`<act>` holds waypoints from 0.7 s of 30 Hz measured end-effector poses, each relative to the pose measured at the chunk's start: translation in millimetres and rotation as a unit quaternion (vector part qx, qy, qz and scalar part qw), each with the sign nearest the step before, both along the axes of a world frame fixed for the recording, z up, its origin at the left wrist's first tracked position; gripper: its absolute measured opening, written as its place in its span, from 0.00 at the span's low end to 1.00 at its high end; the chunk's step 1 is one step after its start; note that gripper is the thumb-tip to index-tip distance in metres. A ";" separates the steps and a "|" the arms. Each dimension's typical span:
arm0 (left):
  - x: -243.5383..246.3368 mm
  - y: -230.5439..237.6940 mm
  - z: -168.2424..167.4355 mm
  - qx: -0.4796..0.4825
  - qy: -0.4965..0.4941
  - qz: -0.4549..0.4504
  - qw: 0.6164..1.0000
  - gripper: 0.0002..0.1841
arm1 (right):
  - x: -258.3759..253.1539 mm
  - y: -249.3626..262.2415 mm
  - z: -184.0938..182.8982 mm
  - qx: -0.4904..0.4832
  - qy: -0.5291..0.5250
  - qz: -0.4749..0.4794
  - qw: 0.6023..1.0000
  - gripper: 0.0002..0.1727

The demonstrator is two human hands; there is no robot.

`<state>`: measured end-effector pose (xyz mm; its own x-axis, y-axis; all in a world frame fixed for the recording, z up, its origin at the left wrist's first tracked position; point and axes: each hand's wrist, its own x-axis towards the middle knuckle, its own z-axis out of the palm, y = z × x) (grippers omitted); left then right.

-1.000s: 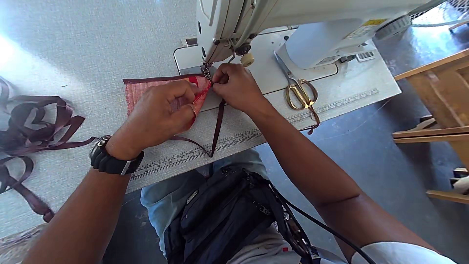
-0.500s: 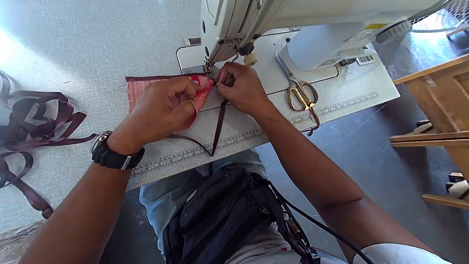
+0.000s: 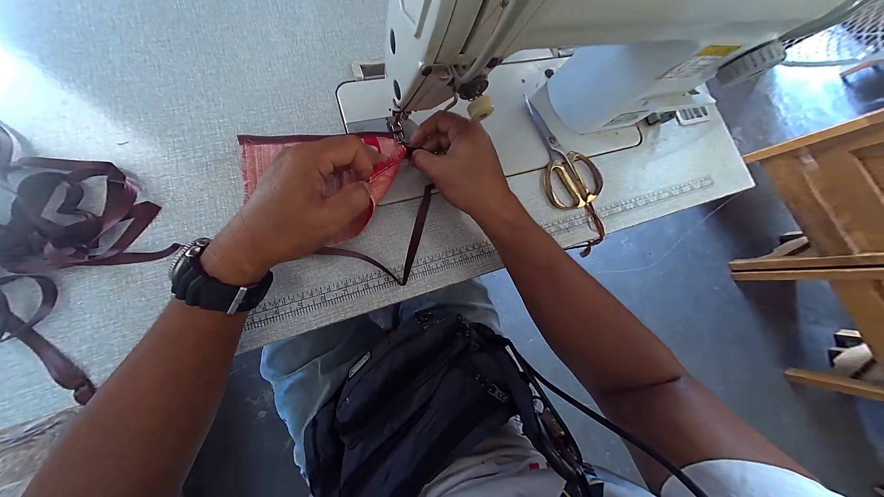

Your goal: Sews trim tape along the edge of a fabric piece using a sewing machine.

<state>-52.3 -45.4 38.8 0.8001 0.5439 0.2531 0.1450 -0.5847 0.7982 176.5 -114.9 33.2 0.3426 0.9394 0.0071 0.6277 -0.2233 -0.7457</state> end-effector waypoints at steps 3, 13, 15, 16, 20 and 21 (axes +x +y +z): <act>0.6 -2.0 -1.1 0.011 0.006 0.001 1.000 0.11 | -3.0 0.9 4.7 -0.037 0.022 -0.024 0.999 0.10; 6.8 -21.3 -5.1 0.053 0.025 -0.020 0.998 0.06 | -2.6 -0.4 11.3 -0.074 0.060 -0.025 0.995 0.05; 5.4 -25.4 -5.0 0.059 0.019 -0.025 0.998 0.06 | -3.0 -1.7 11.8 -0.075 0.066 -0.024 0.995 0.05; 5.1 -26.9 -3.9 0.058 0.019 -0.026 0.998 0.06 | -2.9 -2.0 12.0 -0.078 0.069 -0.024 0.994 0.05; 5.7 -28.8 -1.7 0.048 0.025 -0.023 0.998 0.06 | -1.4 -2.4 13.6 -0.092 0.101 -0.025 0.990 0.05; 6.2 -29.0 -2.0 0.046 0.026 -0.021 0.998 0.06 | -0.9 -2.6 13.9 -0.096 0.114 -0.023 0.989 0.05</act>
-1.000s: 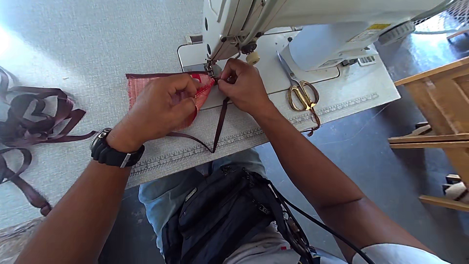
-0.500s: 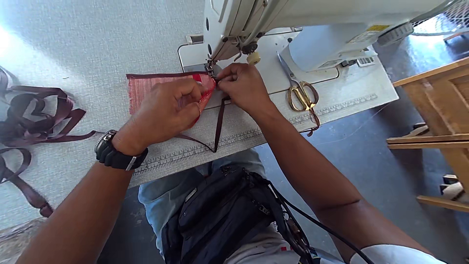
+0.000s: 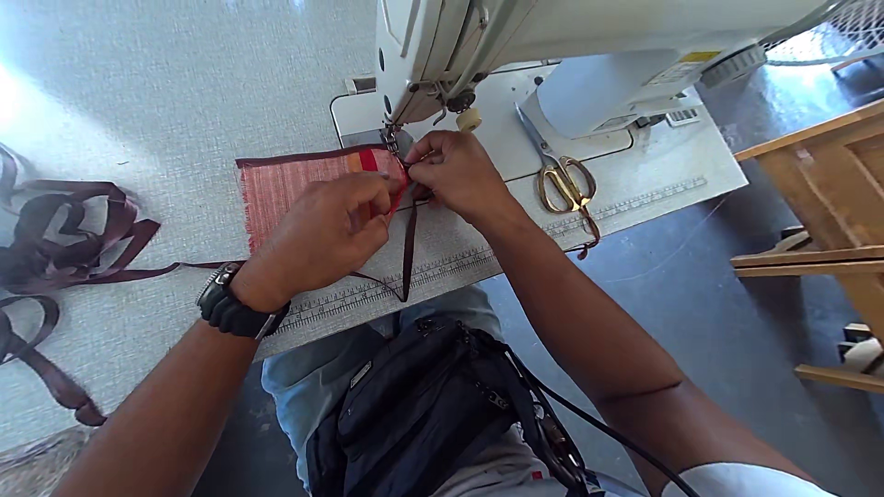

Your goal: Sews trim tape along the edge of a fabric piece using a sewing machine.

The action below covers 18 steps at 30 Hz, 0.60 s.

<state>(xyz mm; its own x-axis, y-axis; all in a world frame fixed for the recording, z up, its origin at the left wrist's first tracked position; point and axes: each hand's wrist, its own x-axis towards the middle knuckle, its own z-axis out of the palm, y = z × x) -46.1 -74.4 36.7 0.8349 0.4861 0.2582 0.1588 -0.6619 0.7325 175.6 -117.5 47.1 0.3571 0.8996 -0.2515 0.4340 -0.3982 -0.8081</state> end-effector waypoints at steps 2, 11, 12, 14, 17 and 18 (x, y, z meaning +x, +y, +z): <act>1.3 -0.2 0.0 0.000 0.001 0.005 1.000 0.06 | 1.3 -0.6 0.5 -0.007 0.024 0.003 1.000 0.06; 8.0 0.0 -2.2 0.013 0.004 -0.007 1.000 0.06 | -1.2 -8.4 1.3 -0.010 0.062 0.010 0.998 0.07; 8.7 0.2 -3.3 0.019 0.003 -0.009 1.000 0.06 | -1.4 -8.7 1.0 -0.009 0.065 0.010 0.998 0.07; 10.0 -0.2 -4.3 0.027 0.003 -0.008 1.000 0.06 | -1.9 -9.1 1.0 -0.011 0.071 0.012 0.997 0.07; 12.1 0.0 -4.2 0.034 -0.001 -0.015 0.999 0.06 | -0.9 -9.2 0.2 -0.010 0.080 0.016 0.997 0.07; 12.9 0.0 -4.5 0.035 -0.003 -0.017 0.999 0.06 | -0.5 -9.2 0.4 -0.011 0.087 0.017 0.996 0.07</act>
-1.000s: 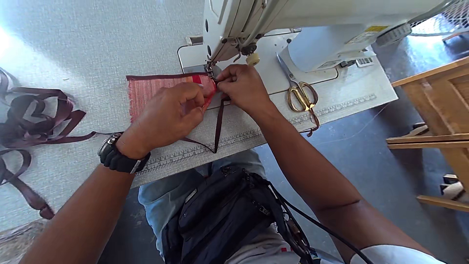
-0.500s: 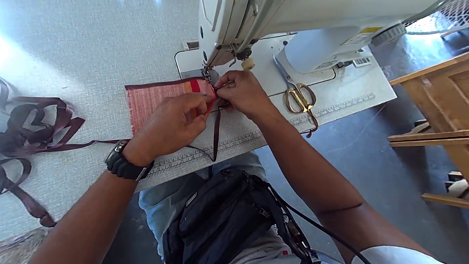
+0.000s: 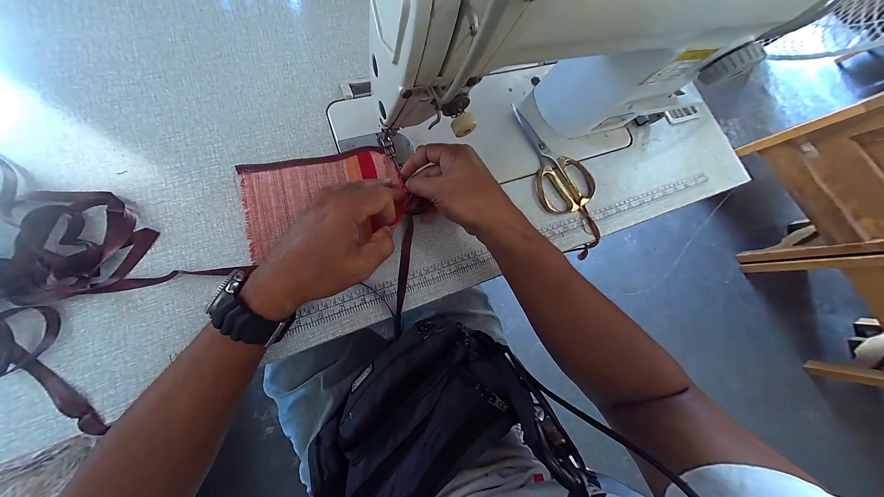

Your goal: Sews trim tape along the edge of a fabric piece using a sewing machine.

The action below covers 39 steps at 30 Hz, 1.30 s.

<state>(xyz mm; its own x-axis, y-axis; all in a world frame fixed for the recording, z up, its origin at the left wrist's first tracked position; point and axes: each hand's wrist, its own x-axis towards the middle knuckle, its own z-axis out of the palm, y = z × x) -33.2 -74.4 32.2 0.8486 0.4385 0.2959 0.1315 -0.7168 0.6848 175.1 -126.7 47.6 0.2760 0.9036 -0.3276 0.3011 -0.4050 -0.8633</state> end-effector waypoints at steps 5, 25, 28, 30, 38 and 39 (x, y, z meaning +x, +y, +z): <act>2.4 0.1 -0.6 0.010 0.001 -0.005 1.000 0.07 | 1.3 -3.0 1.3 0.001 0.060 -0.007 0.998 0.07; 5.4 -1.0 -4.8 0.069 0.049 -0.015 0.996 0.09 | -3.0 -17.5 -8.0 0.032 0.115 -0.012 0.993 0.07; 4.2 1.9 -4.8 0.070 0.056 -0.028 0.996 0.11 | -1.7 -16.3 -9.0 0.023 0.098 -0.005 0.995 0.07; 4.0 4.0 -4.4 0.061 0.055 -0.029 0.996 0.11 | -0.6 -15.9 -8.6 0.014 0.087 0.004 0.996 0.06; 6.5 11.3 -1.3 0.028 0.065 0.016 0.997 0.11 | 1.7 -12.0 -9.5 -0.017 0.078 0.024 0.997 0.07; 5.4 12.2 -0.4 0.017 0.064 0.016 0.998 0.11 | 0.9 -11.4 -9.2 -0.022 0.069 0.026 0.997 0.07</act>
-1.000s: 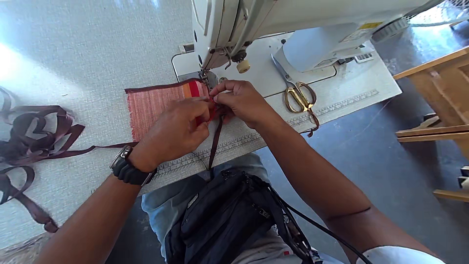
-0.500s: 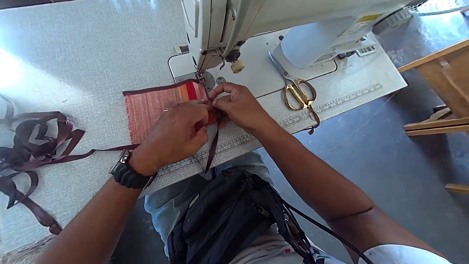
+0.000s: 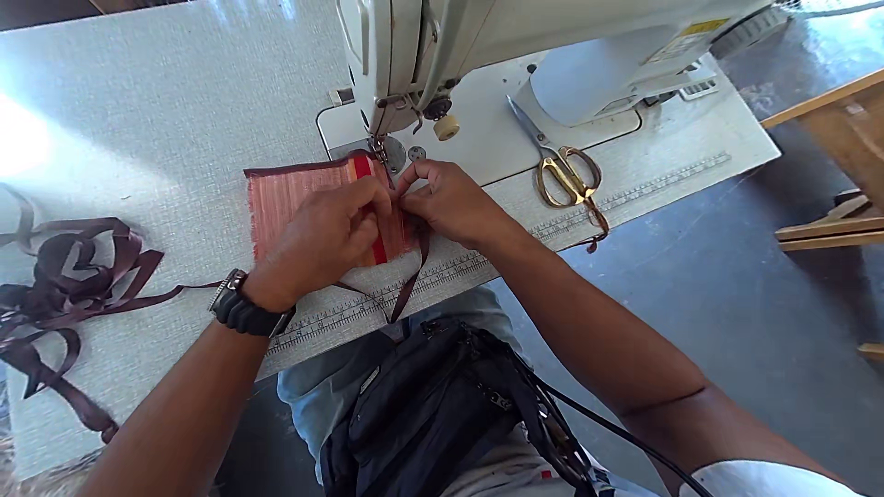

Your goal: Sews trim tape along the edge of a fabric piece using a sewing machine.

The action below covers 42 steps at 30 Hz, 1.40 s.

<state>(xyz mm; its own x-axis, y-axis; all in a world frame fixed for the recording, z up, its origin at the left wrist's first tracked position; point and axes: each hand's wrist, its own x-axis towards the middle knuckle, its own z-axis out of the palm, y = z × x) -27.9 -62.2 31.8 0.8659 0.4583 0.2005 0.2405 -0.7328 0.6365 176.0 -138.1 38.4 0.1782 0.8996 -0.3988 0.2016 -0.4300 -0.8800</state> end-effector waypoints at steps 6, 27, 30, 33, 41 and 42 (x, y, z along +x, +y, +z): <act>-0.9 2.6 1.1 -0.003 -0.028 0.018 0.999 0.11 | -0.9 -0.2 -0.1 0.002 0.001 0.000 1.000 0.08; 7.5 13.3 -23.7 0.251 0.057 -0.006 0.966 0.18 | -14.9 -9.9 10.2 0.004 -0.145 0.025 0.989 0.05; 6.7 14.3 -23.6 0.270 0.071 -0.016 0.960 0.18 | -17.8 -10.7 10.2 0.002 -0.201 0.038 0.979 0.05; 7.4 14.5 -21.2 0.291 0.081 -0.025 0.953 0.18 | -19.0 -11.7 8.9 0.003 -0.273 0.056 0.960 0.05; 7.5 16.4 -19.5 0.297 0.086 -0.028 0.951 0.19 | -25.6 -27.7 1.0 0.045 -0.383 0.070 0.920 0.04; 7.6 16.3 -19.1 0.297 0.087 -0.029 0.950 0.19 | -26.3 -28.2 -0.1 0.050 -0.389 0.070 0.917 0.04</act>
